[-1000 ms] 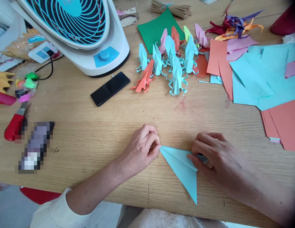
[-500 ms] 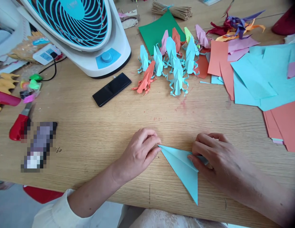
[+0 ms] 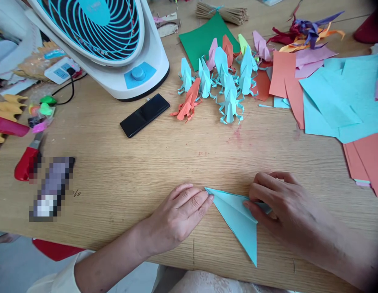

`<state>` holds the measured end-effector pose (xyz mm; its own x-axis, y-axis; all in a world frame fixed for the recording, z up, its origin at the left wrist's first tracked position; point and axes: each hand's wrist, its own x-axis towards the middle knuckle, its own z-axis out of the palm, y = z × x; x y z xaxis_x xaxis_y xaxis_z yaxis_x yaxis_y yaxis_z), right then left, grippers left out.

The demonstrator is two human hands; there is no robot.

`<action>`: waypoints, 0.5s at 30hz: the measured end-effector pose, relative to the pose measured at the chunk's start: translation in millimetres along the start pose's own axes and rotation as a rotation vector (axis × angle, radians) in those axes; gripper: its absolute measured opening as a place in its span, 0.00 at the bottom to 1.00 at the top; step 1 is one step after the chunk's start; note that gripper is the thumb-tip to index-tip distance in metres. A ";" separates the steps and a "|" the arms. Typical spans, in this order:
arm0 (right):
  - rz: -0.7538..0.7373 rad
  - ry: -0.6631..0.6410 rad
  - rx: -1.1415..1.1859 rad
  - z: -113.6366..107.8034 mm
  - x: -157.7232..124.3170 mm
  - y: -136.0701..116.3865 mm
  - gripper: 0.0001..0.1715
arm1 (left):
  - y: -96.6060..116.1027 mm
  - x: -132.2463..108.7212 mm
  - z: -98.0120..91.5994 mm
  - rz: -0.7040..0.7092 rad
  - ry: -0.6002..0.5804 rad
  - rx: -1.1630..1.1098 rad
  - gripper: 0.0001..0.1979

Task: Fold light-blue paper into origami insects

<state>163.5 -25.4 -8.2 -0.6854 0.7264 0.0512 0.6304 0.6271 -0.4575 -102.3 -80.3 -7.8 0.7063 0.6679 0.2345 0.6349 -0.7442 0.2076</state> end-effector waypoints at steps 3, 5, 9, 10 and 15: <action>-0.009 -0.008 -0.008 -1.1 0.7 0.4 0.12 | 3.0 0.2 -1.7 -0.017 0.010 0.035 0.17; -0.003 -0.015 -0.016 -1.8 1.1 0.4 0.12 | 5.0 -0.1 -2.1 -0.028 -0.006 0.046 0.17; 0.009 -0.032 -0.009 -2.1 0.9 0.8 0.12 | 7.2 -1.0 -2.1 -0.028 -0.052 0.062 0.19; 0.009 -0.033 -0.004 -2.1 0.7 1.0 0.12 | 7.4 -1.4 -2.0 -0.026 -0.058 0.073 0.19; 0.005 -0.022 0.025 -3.0 0.6 1.3 0.12 | 9.0 -3.1 -1.9 -0.006 -0.081 0.123 0.19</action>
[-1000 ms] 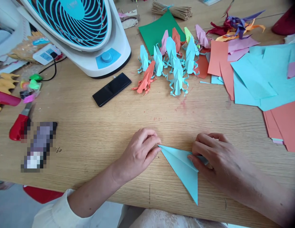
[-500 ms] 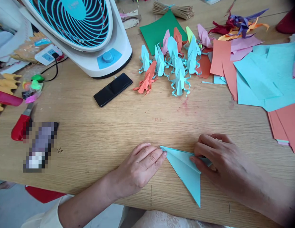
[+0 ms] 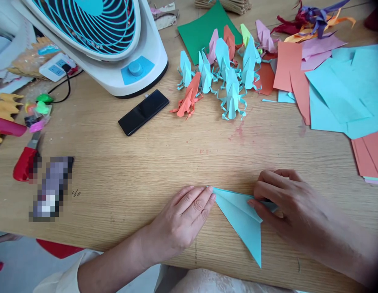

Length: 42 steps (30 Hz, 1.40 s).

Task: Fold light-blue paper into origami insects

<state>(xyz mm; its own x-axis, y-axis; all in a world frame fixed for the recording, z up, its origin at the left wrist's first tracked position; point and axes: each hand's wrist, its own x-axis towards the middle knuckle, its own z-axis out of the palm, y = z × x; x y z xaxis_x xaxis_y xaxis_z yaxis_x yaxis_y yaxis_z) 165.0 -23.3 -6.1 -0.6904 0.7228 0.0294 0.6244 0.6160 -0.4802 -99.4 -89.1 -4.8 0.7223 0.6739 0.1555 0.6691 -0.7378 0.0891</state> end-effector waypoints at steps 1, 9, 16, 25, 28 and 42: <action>-0.001 0.002 0.004 -0.3 0.1 -0.1 0.12 | 0.5 -0.2 0.0 0.000 -0.005 0.003 0.19; -0.014 0.004 -0.007 -0.9 0.1 -0.6 0.14 | 2.6 -0.5 0.2 -0.007 -0.030 0.027 0.19; -0.017 -0.012 -0.038 -2.0 1.0 -1.8 0.14 | 3.7 2.9 -2.6 -0.003 -0.020 0.053 0.19; 0.008 -0.026 -0.087 -3.6 0.5 -4.1 0.14 | 5.4 3.6 -0.9 -0.027 0.007 0.064 0.18; 0.010 -0.027 -0.095 -4.4 1.1 -4.4 0.14 | 6.5 4.8 0.5 -0.050 -0.018 0.058 0.19; 0.041 -0.081 -0.103 -11.7 -1.2 -4.6 0.13 | 19.4 7.9 10.9 -0.161 -0.011 0.067 0.28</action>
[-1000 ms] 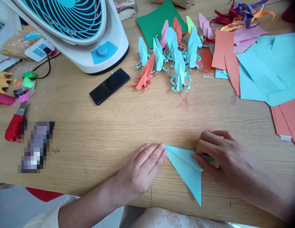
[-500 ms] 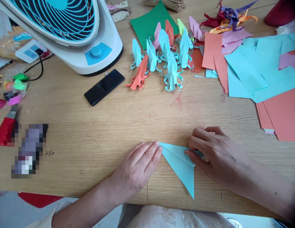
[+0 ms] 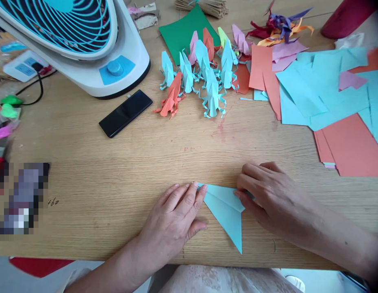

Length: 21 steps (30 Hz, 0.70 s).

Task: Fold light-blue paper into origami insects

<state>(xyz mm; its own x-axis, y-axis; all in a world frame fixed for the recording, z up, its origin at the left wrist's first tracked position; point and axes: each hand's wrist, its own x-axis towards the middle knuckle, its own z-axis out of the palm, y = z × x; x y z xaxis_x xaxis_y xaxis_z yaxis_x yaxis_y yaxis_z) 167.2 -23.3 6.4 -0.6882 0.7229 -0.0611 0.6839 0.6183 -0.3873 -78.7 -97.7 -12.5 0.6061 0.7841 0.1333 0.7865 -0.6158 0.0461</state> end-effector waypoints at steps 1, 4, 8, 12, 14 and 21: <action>0.007 -0.006 -0.010 -0.4 -0.5 0.4 0.13 | 0.1 0.2 -0.4 0.000 0.000 0.000 0.28; 0.030 -0.024 -0.042 -1.1 -1.4 1.6 0.14 | 0.1 1.1 -1.4 -0.005 -0.012 0.002 0.27; 0.057 -0.044 -0.071 -2.5 -1.2 1.9 0.14 | -0.1 1.9 -2.3 -0.015 -0.008 0.008 0.27; 0.067 -0.063 -0.084 -3.7 -0.8 1.7 0.14 | 0.2 2.2 -3.4 -0.026 -0.010 0.003 0.26; 0.069 -0.065 -0.099 -3.5 -0.8 1.7 0.14 | 0.6 2.6 -4.1 -0.034 -0.009 0.002 0.26; 0.070 -0.055 -0.124 -1.5 -1.4 1.1 0.14 | 2.1 1.0 -3.0 -0.056 -0.031 -0.008 0.26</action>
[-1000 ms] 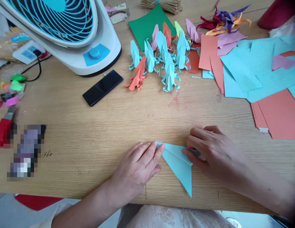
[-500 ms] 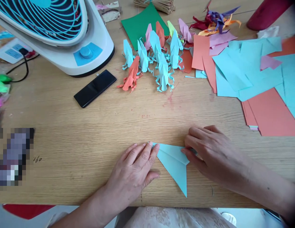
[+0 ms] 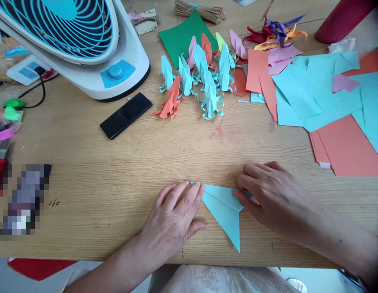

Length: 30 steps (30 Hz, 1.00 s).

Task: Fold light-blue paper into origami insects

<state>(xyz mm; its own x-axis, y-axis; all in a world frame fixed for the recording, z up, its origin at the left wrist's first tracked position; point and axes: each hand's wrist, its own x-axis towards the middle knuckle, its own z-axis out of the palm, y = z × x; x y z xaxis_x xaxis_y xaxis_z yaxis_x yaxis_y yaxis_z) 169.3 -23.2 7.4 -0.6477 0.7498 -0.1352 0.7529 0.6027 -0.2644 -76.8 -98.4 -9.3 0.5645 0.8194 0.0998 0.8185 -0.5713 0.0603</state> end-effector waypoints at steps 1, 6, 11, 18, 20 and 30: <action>-0.002 0.001 -0.006 0.4 -0.3 0.0 0.14 | -0.1 -0.3 0.3 0.002 -0.011 -0.009 0.26; 0.011 0.036 -0.051 3.2 -2.7 0.9 0.10 | 0.5 -0.6 -0.2 0.008 -0.039 -0.023 0.27; -0.073 0.151 -0.133 2.8 -3.1 -2.0 0.04 | 3.5 0.1 -1.3 -0.011 -0.037 0.012 0.27; -0.490 0.192 -0.204 7.0 -5.0 -10.9 0.14 | 4.9 0.2 -2.2 -0.022 -0.072 0.035 0.28; -0.489 0.182 -0.244 8.3 -5.4 -12.5 0.17 | 5.2 0.1 -2.7 -0.017 -0.086 0.045 0.29; -0.517 0.223 -0.313 3.2 -9.4 -18.7 0.11 | 8.9 0.8 -4.5 -0.045 -0.108 0.061 0.29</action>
<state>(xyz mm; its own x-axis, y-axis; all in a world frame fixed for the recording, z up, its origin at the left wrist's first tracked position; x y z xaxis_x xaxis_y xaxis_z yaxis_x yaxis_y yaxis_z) 160.9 -42.4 10.6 -0.9216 0.3598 0.1458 0.3705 0.9273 0.0534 -69.6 -103.0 -4.2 0.5324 0.8464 -0.0093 0.8465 -0.5324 0.0015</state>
